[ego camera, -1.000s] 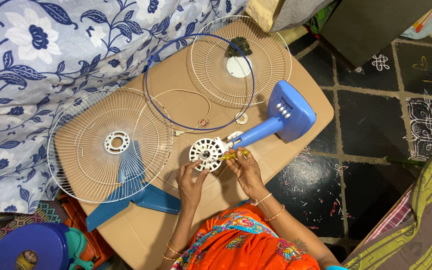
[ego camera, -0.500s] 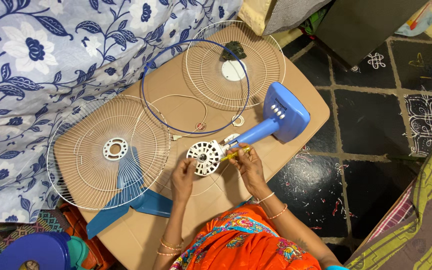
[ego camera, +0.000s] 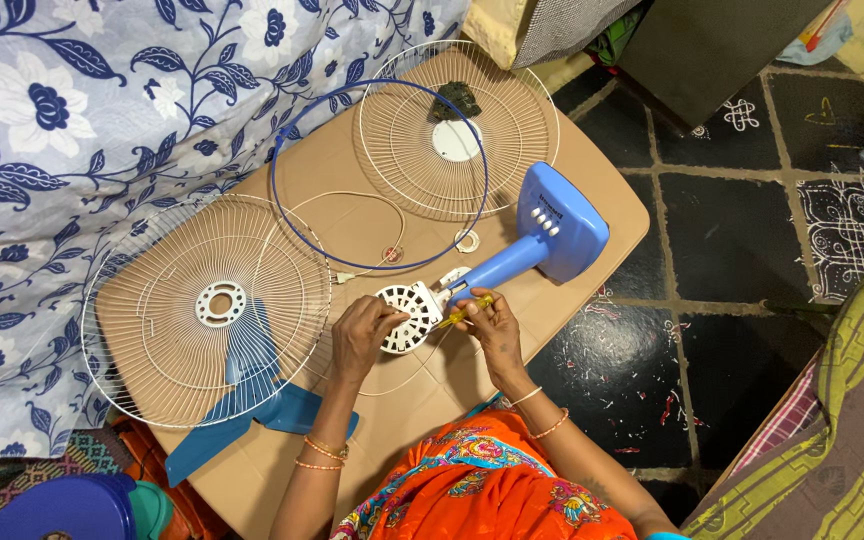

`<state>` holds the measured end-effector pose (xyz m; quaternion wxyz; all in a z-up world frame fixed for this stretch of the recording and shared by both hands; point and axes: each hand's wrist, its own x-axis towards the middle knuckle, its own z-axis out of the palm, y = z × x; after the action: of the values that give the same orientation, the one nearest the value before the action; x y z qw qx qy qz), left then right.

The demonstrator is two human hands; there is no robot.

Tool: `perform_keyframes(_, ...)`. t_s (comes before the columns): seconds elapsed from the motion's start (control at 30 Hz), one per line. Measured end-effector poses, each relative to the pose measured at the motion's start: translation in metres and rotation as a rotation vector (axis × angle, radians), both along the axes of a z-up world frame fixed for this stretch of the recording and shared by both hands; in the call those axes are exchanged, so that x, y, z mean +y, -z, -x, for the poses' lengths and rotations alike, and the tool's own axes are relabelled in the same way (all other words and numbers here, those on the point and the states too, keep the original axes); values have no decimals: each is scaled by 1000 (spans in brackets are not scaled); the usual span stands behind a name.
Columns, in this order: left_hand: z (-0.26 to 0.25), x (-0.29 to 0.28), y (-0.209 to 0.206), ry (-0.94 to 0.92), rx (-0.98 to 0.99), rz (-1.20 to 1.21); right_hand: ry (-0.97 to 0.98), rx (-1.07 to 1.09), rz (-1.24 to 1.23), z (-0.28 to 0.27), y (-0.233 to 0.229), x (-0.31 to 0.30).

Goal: The person disassembles a blue and white table fan on a small table. They remove the front grille, unscrew the central hub, detach the fan blades, and use a screwdriver to loosen a screw on the motor housing. The fan remains partially disassembled at the end of the clip.

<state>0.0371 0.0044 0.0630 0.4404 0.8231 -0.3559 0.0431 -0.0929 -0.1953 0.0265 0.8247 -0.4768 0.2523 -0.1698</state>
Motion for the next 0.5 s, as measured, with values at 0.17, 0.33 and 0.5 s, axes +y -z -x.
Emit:
perform_keyframes(0.17, 10, 3, 16, -66, 37, -10, -96, -91, 164, -3, -6, 6)
perform_keyframes(0.33, 17, 16, 35, -106, 109, 9, -163, -116, 362, -9, -22, 8)
perform_keyframes(0.5, 29, 7, 56, -54, 146, -179, -268, -38, 752, -14, -40, 7)
